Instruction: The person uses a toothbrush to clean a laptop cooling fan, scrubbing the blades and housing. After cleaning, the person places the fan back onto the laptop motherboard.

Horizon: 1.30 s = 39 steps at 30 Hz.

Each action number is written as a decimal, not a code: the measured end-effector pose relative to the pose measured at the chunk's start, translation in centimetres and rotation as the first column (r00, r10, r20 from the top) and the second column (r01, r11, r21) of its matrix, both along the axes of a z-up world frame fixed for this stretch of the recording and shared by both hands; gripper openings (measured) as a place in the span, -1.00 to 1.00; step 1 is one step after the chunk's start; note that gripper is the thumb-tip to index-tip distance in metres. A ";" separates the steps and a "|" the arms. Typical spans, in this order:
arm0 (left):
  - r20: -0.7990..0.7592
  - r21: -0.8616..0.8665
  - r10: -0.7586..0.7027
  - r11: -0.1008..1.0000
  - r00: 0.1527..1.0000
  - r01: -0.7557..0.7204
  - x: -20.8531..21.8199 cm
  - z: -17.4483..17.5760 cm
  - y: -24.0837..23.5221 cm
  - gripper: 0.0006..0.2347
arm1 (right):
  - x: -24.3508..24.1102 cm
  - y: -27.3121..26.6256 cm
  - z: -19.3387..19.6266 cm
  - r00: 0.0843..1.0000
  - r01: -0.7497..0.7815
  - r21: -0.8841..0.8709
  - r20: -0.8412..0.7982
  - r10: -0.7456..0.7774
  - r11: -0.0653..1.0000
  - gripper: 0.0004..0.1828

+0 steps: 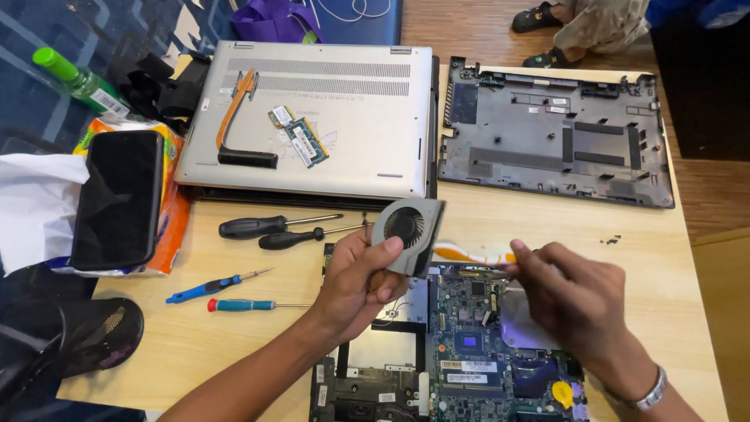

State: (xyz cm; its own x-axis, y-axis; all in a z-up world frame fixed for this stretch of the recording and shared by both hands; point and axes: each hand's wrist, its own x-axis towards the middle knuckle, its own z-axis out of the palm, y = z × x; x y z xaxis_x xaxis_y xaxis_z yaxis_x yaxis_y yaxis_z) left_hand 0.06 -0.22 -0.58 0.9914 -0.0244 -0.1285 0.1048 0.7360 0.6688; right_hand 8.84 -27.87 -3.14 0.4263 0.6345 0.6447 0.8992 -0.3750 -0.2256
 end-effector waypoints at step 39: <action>0.045 -0.021 0.015 1.000 0.999 -0.014 -0.4 0.0 0.2 -0.85 | -0.3 1.0 2.3 0.959 0.240 0.205 -0.200 -0.199 0.949 -0.86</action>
